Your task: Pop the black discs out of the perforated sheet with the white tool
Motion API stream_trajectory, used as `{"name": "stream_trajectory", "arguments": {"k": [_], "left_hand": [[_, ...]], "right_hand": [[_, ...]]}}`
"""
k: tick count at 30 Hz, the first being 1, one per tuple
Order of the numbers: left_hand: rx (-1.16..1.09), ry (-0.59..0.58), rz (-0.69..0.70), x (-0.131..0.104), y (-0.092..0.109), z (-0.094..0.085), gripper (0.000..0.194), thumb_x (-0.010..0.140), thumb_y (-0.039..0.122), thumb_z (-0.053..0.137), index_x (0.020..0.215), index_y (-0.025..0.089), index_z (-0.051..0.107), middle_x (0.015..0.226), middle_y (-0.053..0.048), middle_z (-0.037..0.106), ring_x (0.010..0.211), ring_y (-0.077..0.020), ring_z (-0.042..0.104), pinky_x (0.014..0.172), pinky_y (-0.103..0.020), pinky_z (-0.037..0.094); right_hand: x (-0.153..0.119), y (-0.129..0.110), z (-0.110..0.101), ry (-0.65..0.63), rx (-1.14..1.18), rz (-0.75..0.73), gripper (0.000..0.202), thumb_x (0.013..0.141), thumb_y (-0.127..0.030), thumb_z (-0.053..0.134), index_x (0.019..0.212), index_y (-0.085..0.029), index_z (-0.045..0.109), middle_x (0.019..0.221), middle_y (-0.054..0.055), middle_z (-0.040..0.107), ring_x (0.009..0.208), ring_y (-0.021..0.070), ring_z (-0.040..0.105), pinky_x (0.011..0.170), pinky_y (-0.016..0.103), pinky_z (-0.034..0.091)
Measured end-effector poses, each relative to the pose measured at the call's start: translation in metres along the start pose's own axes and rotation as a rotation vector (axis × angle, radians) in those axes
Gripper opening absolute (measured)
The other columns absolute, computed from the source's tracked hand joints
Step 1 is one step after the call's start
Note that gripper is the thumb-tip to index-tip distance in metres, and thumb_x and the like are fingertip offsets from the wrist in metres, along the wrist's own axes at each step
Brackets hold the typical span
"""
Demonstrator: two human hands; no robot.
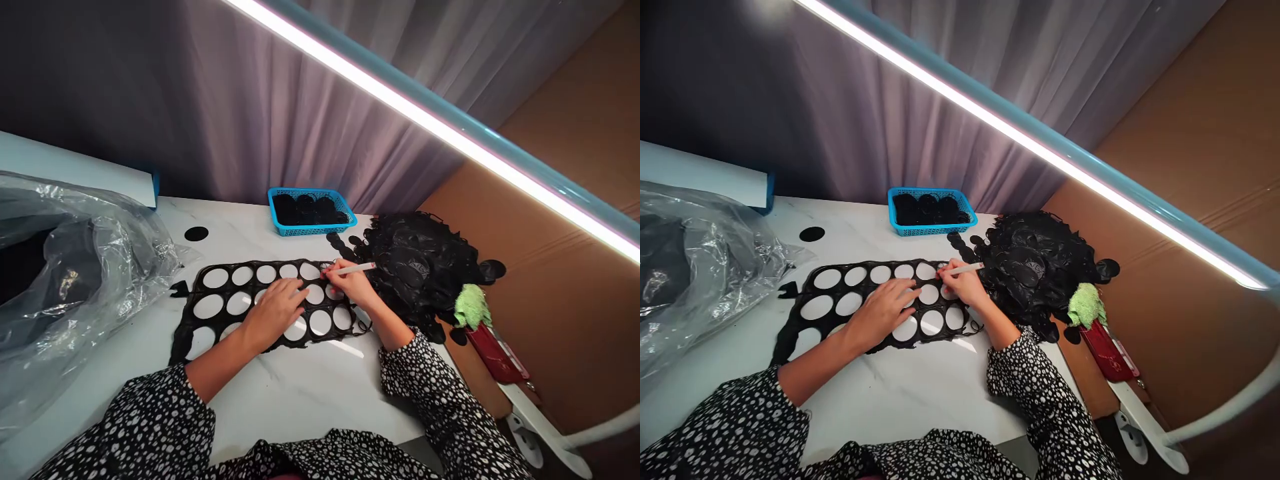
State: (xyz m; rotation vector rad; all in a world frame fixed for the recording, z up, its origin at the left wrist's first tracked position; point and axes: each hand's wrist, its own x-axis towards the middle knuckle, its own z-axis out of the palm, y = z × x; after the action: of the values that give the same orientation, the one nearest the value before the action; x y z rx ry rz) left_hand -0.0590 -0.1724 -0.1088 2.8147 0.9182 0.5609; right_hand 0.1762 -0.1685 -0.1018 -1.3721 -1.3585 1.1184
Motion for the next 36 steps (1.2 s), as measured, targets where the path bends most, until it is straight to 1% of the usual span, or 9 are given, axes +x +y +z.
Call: {"name": "stream_trajectory", "arguments": {"k": [3,6,12,17,23,26,31,33,36], "left_hand": [[-0.067,-0.047,0.070,-0.015,0.006,0.006,0.038,0.097,0.027,0.053,0.134,0.019,0.052,0.142,-0.010,0.053,0.137,-0.0254,0.044,0.114,-0.043,0.035],[-0.084,-0.065,0.052,-0.025,0.006,0.013,0.042,0.099,0.030,0.049,0.140,0.021,0.047,0.151,-0.009,0.044,0.143,-0.0241,0.035,0.117,-0.043,0.031],[-0.083,-0.086,0.066,-0.025,0.003,0.015,0.040,0.099,0.029,0.050,0.138,0.022,0.049,0.152,-0.009,0.042,0.144,-0.0247,0.033,0.117,-0.044,0.031],[-0.039,-0.100,0.075,-0.024,0.004,0.014,0.040,0.097,0.027,0.053,0.137,0.021,0.050,0.152,-0.010,0.042,0.143,-0.0263,0.034,0.117,-0.045,0.031],[-0.043,-0.109,0.070,-0.025,0.003,0.014,0.041,0.097,0.030,0.053,0.137,0.022,0.050,0.155,-0.011,0.036,0.146,-0.0285,0.028,0.116,-0.046,0.031],[-0.054,-0.103,0.052,-0.025,0.002,0.015,0.040,0.096,0.031,0.054,0.136,0.023,0.052,0.156,-0.010,0.035,0.147,-0.0325,0.024,0.115,-0.050,0.031],[-0.056,-0.130,0.042,-0.024,0.000,0.010,0.040,0.097,0.032,0.054,0.136,0.024,0.052,0.157,-0.012,0.032,0.146,-0.0355,0.024,0.113,-0.052,0.033],[-0.049,-0.123,0.047,-0.023,0.001,0.007,0.039,0.098,0.032,0.054,0.136,0.024,0.052,0.157,-0.012,0.032,0.145,-0.0358,0.025,0.112,-0.052,0.035],[-0.066,-0.055,0.085,-0.026,0.006,0.002,0.039,0.099,0.032,0.050,0.137,0.022,0.050,0.151,-0.012,0.042,0.144,-0.0320,0.031,0.113,-0.052,0.035]], "right_hand": [[-0.019,0.002,0.012,-0.135,-0.031,0.003,0.025,0.081,-0.039,0.061,0.071,-0.021,0.047,0.094,0.005,0.065,0.086,0.0186,0.064,0.065,0.028,0.051],[-0.029,0.000,0.014,-0.201,-0.163,-0.069,0.022,0.083,-0.034,0.058,0.070,-0.020,0.048,0.094,0.004,0.066,0.091,0.0180,0.062,0.078,0.030,0.048],[-0.036,-0.004,0.017,-0.220,-0.218,-0.084,0.021,0.083,-0.032,0.058,0.069,-0.020,0.047,0.078,0.000,0.061,0.071,0.0143,0.054,0.066,0.025,0.042],[-0.036,-0.002,0.019,-0.219,-0.252,-0.142,0.021,0.084,-0.028,0.057,0.069,-0.020,0.045,0.084,0.002,0.062,0.080,0.0160,0.057,0.071,0.026,0.043],[-0.045,0.007,0.033,-0.204,-0.660,-0.366,0.014,0.092,-0.020,0.047,0.078,-0.020,0.049,0.086,0.006,0.060,0.081,0.0182,0.053,0.074,0.030,0.043],[-0.035,0.008,0.022,-0.082,-0.844,-0.413,0.016,0.093,-0.018,0.041,0.081,-0.020,0.051,0.086,0.009,0.061,0.084,0.0212,0.052,0.077,0.033,0.042],[0.006,-0.005,-0.041,0.528,-0.771,-0.229,0.015,0.087,-0.019,0.046,0.072,-0.021,0.046,0.086,0.010,0.065,0.082,0.0222,0.056,0.075,0.035,0.043],[0.012,-0.011,-0.055,0.562,-0.565,-0.186,0.018,0.084,-0.023,0.052,0.068,-0.022,0.044,0.086,0.008,0.067,0.081,0.0211,0.059,0.072,0.033,0.045],[0.000,-0.016,-0.049,0.389,-0.132,-0.065,0.026,0.078,-0.031,0.063,0.065,-0.022,0.043,0.086,0.006,0.068,0.089,0.0218,0.064,0.063,0.028,0.049]]}}
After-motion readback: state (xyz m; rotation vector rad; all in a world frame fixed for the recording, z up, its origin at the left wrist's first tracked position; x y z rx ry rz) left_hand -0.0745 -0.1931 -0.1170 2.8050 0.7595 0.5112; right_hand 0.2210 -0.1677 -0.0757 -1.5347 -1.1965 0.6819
